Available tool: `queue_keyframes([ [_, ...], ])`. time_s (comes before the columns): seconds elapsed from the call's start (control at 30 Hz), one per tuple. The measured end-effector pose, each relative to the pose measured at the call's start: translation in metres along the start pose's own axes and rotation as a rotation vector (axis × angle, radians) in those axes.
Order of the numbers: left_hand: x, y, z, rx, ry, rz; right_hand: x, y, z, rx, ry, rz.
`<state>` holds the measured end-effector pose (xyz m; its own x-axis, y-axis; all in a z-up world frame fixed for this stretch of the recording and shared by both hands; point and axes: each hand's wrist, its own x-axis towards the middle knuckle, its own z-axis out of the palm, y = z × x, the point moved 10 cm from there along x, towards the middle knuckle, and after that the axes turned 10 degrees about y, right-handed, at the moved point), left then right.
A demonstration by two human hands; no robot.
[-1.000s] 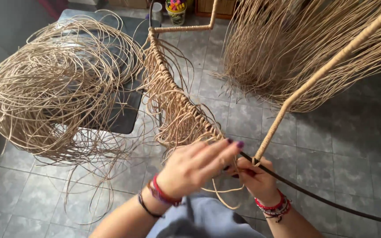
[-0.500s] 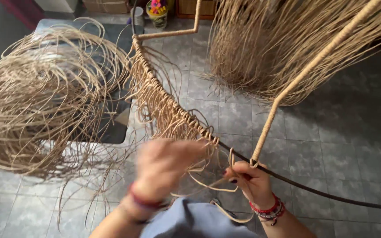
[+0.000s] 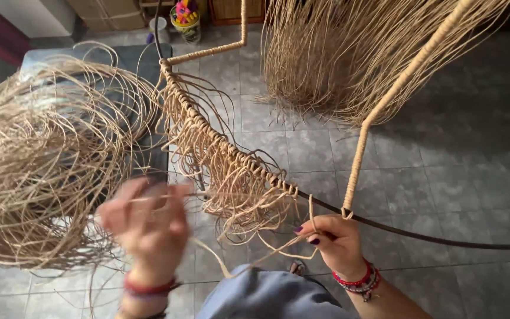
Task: Knotting and weaving natural fiber strands onto a circular frame to create a furniture component or decorative item.
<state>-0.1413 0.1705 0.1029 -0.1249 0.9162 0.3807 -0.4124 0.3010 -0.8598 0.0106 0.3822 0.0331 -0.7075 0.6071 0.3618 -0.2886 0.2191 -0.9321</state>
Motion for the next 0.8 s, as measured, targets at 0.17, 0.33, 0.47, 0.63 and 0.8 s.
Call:
queue_keyframes([
  [0.17, -0.014, 0.032, -0.009, -2.142, -0.103, -0.578, -0.014, 0.026, 0.005, 0.367, 0.090, 0.208],
  [0.33, 0.086, -0.038, -0.068, -2.484, 0.476, -0.221, -0.010, 0.000, 0.007, 0.039, 0.183, 0.171],
  [0.47, 0.121, -0.067, -0.032, -3.182, 0.339, -0.750, -0.008, -0.043, 0.037, 0.376, 0.192, 0.057],
  [0.63, 0.142, -0.034, -0.033, -3.679, -0.350, -1.286, -0.029, -0.041, 0.032, 0.093, 0.403, 0.050],
  [0.8, 0.159, -0.035, -0.042, -4.078, -0.457, -1.454, -0.031, -0.056, 0.031, -0.019, 0.397, 0.006],
])
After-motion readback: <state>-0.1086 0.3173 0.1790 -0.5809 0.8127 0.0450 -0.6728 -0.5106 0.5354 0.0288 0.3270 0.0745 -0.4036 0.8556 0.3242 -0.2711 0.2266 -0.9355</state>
